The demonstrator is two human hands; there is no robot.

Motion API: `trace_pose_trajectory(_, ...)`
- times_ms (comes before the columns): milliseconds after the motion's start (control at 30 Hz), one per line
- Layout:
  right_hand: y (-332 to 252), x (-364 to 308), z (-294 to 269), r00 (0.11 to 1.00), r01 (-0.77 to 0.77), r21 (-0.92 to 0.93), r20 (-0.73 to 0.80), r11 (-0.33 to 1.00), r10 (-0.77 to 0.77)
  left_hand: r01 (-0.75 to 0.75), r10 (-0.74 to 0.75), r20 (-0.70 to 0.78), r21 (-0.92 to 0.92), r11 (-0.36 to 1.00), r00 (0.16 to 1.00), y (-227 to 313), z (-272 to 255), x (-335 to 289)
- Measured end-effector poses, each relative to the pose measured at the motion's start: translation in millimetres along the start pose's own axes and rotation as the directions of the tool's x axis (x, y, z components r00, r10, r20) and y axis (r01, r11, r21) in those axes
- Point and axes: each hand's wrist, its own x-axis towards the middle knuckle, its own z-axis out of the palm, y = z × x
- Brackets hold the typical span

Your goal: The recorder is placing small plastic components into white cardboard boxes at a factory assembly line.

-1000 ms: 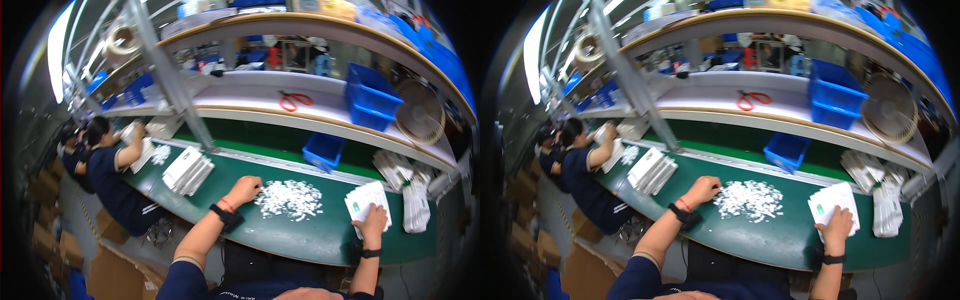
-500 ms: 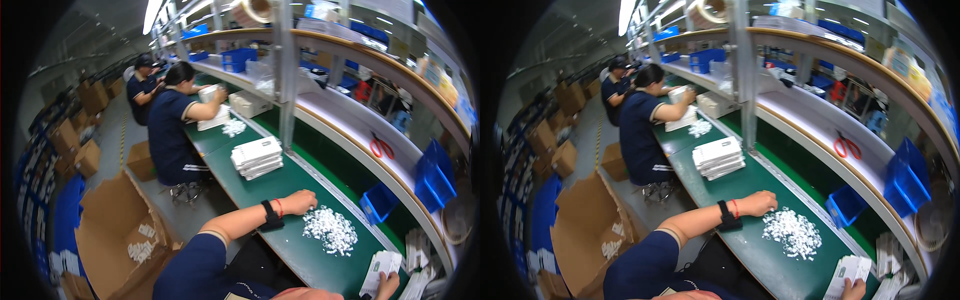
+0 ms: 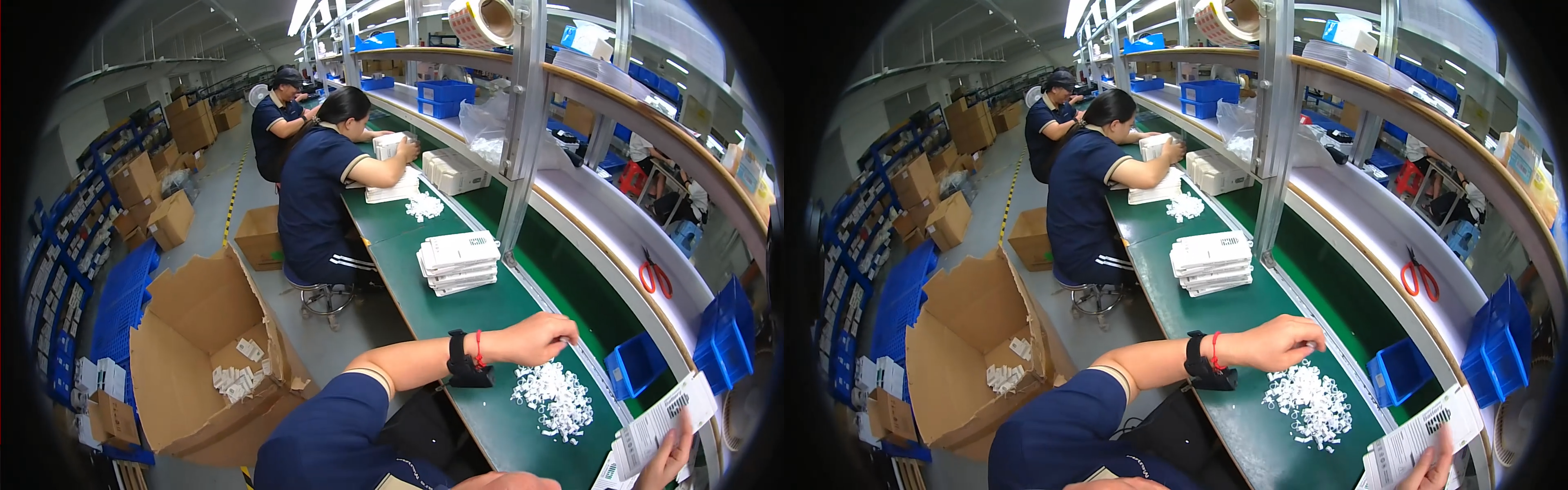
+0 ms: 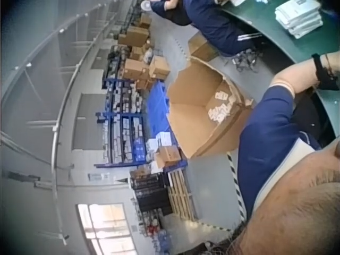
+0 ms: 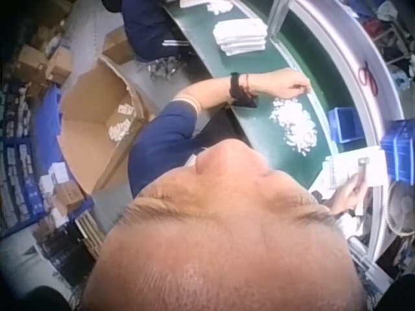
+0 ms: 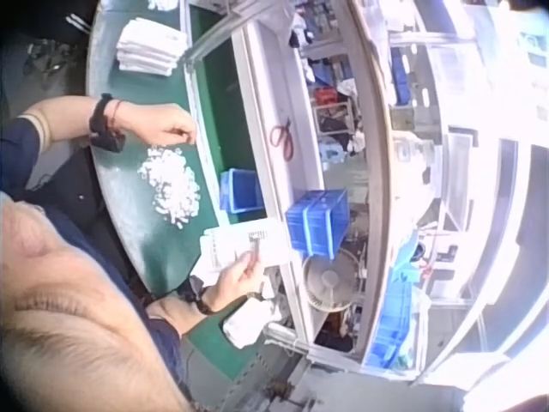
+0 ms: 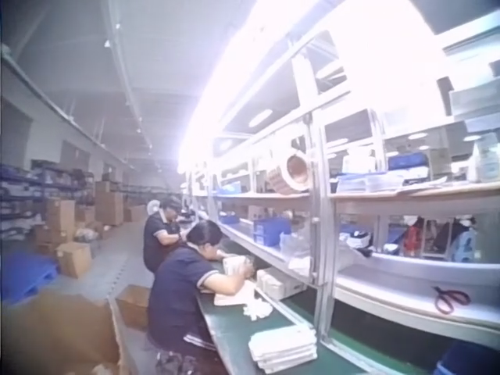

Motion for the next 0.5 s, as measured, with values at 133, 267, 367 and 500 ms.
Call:
trace_pose_trajectory(133,-35,4,39,0.970,0.240,0.075,-0.070,0.968,-0.235,-0.193,0.178,-0.084,-0.240,0.951,0.980,51,-6,27)
trace_pose_trajectory(267,-35,5,51,0.912,0.387,0.128,0.093,0.913,-0.400,-0.109,0.105,-0.039,-0.535,0.838,0.994,87,9,37)
trace_pose_trajectory(367,-24,6,58,0.891,0.397,0.255,0.125,0.882,-0.437,-0.119,0.120,-0.040,-0.622,0.774,0.992,92,29,40)
trace_pose_trajectory(500,-11,20,64,0.793,0.553,0.234,0.145,0.800,-0.591,-0.170,0.174,-0.054,-0.617,0.769,0.983,79,45,48)
